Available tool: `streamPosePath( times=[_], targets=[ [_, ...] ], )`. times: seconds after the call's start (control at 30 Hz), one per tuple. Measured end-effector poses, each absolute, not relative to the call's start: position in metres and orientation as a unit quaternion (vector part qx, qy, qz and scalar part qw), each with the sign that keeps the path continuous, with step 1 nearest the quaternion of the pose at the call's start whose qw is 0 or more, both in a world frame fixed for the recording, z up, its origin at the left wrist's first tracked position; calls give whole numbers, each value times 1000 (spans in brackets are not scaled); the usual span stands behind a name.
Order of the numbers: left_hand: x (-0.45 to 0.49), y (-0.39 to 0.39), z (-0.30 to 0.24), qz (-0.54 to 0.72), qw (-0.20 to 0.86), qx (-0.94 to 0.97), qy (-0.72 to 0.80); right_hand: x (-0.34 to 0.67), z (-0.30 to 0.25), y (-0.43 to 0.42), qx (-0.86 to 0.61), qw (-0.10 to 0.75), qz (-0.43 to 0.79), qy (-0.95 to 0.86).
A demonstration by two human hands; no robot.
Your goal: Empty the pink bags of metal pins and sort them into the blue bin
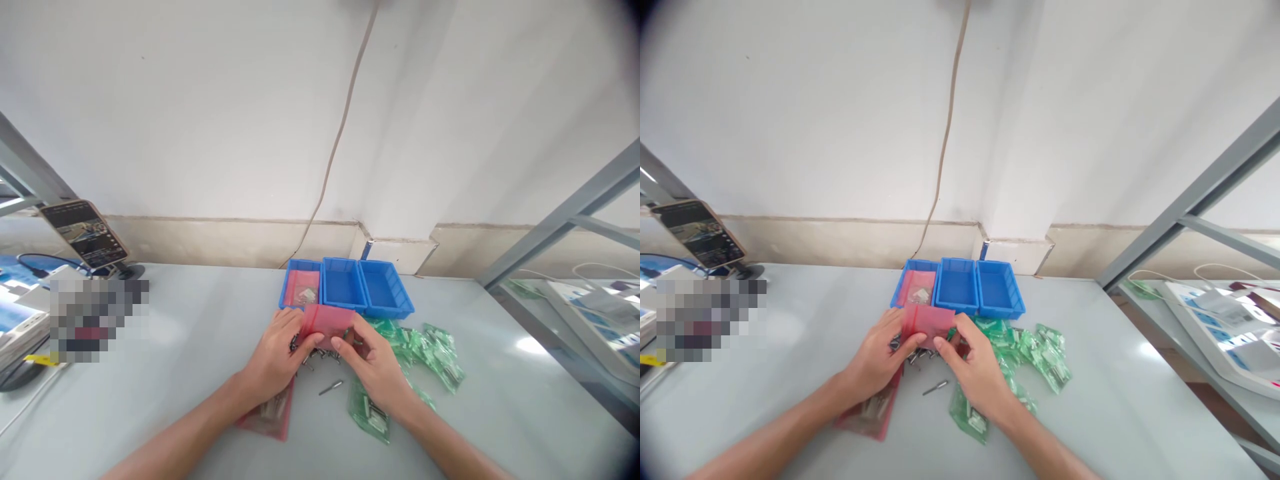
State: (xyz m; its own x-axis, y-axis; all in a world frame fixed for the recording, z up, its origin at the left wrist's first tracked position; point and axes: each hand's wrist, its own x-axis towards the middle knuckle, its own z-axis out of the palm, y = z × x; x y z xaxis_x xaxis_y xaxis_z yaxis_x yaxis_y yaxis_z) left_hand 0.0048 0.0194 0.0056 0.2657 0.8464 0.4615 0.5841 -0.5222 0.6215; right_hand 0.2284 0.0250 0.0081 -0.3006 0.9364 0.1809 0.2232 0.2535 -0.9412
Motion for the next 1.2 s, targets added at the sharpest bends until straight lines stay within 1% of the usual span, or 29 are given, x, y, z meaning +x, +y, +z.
streamPosePath(
  times=[0.2,0.47,0.7,0.93,1.2],
  targets=[
    [5,19,5,389,173,772,472,229,8,25,-419,411,442,-678],
    [7,18,6,392,182,780,452,232,4,26,-423,416,465,-657],
    [8,18,6,393,183,780,452,231,4,25,-420,420,451,-666],
    [8,18,1,393,180,779,454,230,1,27,-439,390,447,-675],
    [8,17,0,376,198,768,480,232,-5,24,-449,385,430,-683]
  ],
)
